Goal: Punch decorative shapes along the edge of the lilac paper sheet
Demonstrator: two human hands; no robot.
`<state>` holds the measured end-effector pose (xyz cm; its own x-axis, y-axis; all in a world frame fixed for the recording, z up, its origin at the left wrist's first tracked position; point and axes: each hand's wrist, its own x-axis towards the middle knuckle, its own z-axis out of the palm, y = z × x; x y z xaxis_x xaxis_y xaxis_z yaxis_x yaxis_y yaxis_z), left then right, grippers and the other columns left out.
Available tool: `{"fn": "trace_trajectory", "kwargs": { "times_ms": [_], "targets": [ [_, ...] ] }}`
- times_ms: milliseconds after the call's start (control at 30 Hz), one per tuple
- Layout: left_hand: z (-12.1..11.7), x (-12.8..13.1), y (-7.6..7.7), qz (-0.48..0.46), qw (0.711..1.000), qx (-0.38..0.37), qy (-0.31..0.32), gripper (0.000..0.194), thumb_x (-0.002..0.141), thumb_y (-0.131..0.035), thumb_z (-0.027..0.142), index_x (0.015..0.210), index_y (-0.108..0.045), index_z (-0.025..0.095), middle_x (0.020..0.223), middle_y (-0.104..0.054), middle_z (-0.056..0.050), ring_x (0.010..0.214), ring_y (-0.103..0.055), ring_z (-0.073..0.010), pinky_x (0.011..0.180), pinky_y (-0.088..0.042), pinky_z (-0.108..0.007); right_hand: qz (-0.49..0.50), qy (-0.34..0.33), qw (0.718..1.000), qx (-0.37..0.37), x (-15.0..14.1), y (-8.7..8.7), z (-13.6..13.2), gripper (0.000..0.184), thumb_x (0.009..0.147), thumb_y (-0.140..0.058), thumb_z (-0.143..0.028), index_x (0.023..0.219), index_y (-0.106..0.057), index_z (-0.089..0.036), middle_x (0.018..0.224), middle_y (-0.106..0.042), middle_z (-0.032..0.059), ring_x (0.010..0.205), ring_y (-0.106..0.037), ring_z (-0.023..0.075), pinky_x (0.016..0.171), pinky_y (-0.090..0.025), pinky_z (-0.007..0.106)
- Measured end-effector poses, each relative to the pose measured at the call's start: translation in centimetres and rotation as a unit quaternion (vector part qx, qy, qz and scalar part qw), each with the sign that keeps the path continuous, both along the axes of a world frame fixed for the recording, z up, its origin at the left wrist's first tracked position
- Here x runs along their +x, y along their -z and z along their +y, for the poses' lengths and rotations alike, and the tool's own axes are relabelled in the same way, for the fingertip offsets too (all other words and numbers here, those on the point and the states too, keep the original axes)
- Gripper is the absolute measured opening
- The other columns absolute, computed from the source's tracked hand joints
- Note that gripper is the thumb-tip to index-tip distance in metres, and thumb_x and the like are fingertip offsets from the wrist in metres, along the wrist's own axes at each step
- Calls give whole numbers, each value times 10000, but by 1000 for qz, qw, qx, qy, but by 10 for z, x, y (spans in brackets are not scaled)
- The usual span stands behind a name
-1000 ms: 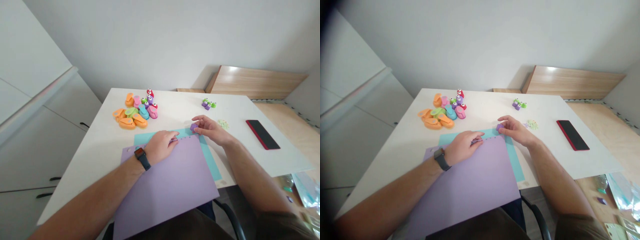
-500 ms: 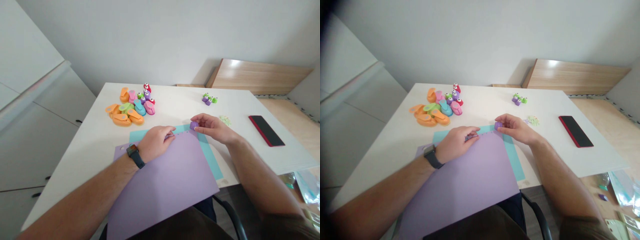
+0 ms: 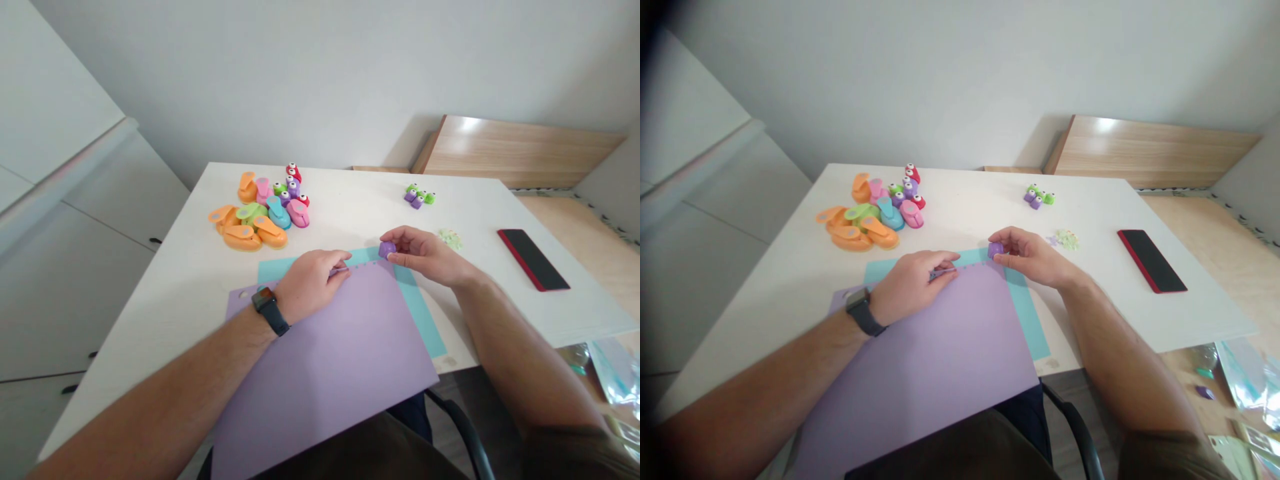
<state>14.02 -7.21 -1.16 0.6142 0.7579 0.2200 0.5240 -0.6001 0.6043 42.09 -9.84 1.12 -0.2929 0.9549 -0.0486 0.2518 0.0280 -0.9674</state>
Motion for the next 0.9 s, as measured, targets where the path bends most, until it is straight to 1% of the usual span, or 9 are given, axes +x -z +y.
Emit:
{"fn": "trace_trajectory", "kwargs": {
  "times_ms": [333,667,900],
  "targets": [
    [0,1,1,-1,1000,-7,-1,291,930,-660,242,1211,-695,174,1033,-790,-46,987,-739,-218,903,-561,-351,-6,-4,1000,12,0,-3,-3,366,875,-764,-365,1210,-656,-264,1055,-675,52,928,-625,202,849,-528,378],
    [0,0,1,-3,1000,-2,1,285,934,-660,239,1208,-695,169,1032,-788,-57,988,-735,-230,907,-557,-374,-69,-9,997,36,0,-2,-2,370,901,-728,-371,1234,-637,-237,1085,-667,57,943,-613,199,863,-510,372],
    [0,0,1,-5,1000,-4,1,280,935,-659,234,1203,-698,165,1022,-790,-55,979,-736,-231,897,-558,-378,-76,-2,996,52,0,0,-2,382,906,-721,-379,1251,-630,-241,1096,-663,51,930,-599,189,862,-499,367]
  ]
}}
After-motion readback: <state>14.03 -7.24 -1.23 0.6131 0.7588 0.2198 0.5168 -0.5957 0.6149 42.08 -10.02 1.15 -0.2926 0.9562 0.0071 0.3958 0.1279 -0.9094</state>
